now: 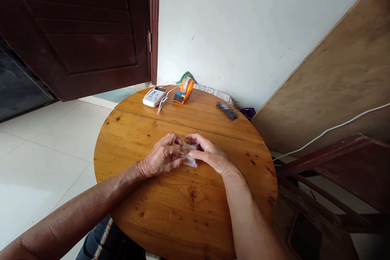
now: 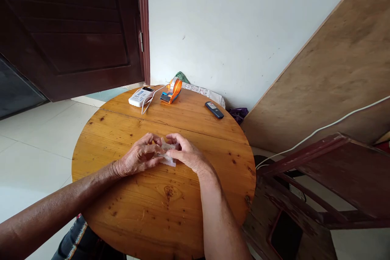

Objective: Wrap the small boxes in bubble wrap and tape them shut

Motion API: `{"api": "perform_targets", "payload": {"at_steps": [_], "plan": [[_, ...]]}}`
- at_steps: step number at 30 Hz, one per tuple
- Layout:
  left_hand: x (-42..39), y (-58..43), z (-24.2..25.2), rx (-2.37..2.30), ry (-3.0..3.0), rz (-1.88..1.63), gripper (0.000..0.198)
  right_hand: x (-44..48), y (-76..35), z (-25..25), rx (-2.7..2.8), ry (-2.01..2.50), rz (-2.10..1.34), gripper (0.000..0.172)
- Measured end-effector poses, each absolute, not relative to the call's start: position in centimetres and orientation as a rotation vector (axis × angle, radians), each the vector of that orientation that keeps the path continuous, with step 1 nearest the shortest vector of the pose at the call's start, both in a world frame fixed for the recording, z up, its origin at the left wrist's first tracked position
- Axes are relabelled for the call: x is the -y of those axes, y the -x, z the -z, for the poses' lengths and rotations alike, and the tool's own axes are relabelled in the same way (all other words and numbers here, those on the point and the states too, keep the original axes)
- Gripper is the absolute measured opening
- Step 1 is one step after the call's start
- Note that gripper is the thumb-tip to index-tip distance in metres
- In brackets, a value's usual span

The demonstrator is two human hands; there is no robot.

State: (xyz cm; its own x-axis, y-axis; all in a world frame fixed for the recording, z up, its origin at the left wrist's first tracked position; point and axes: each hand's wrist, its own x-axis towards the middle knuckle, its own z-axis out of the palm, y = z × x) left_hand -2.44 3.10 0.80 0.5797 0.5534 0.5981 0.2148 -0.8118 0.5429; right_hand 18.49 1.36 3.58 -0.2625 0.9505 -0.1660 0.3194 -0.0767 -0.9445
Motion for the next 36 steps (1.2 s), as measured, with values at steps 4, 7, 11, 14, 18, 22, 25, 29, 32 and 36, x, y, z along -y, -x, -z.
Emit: {"api": "perform_targets", "payload": {"at_steps": [4, 7, 11, 14, 18, 22, 25, 29, 32, 36], "plan": [[-3.1, 2.4, -0.7, -0.609, -2.421, -1.134, 0.018, -1.3, -18.5, -3.5, 1.615, 1.420, -1.360, 0.050], [-3.1, 2.4, -0.8, -0.618, -2.405, -1.112, 0.018, -1.3, -18.5, -3.5, 1.628, 1.416, -1.361, 0.050], [-3.0, 2.6, -1.2, -0.620, -2.378, -1.062, 0.017, -1.2, -18.8, -3.7, 1.555, 1.334, -1.395, 0.048], [-2.9, 2.8, -1.6, -0.598, -2.342, -1.046, 0.022, -1.3, -18.9, -3.8, 1.484, 1.264, -1.379, 0.042], [-2.8, 2.9, -1.8, -0.584, -2.321, -1.046, 0.021, -1.5, -18.9, -3.4, 1.455, 1.284, -1.337, 0.041], [-2.8, 3.0, -1.8, -0.615, -2.384, -1.025, 0.019, -1.6, -18.8, -3.0, 1.497, 1.345, -1.343, 0.046], [-2.9, 3.0, -1.6, -0.599, -2.405, -1.040, 0.020, -1.7, -18.8, -2.9, 1.543, 1.362, -1.307, 0.043], [-2.9, 3.0, -1.5, -0.577, -2.331, -1.055, 0.020, -1.7, -18.5, -2.8, 1.509, 1.339, -1.334, 0.040], [-2.9, 3.0, -1.7, -0.545, -2.274, -1.052, 0.020, -1.7, -18.2, -2.8, 1.498, 1.372, -1.313, 0.039], [-2.9, 3.1, -2.2, -0.515, -2.184, -1.062, 0.018, -1.7, -18.0, -3.0, 1.507, 1.388, -1.290, 0.036]]}}
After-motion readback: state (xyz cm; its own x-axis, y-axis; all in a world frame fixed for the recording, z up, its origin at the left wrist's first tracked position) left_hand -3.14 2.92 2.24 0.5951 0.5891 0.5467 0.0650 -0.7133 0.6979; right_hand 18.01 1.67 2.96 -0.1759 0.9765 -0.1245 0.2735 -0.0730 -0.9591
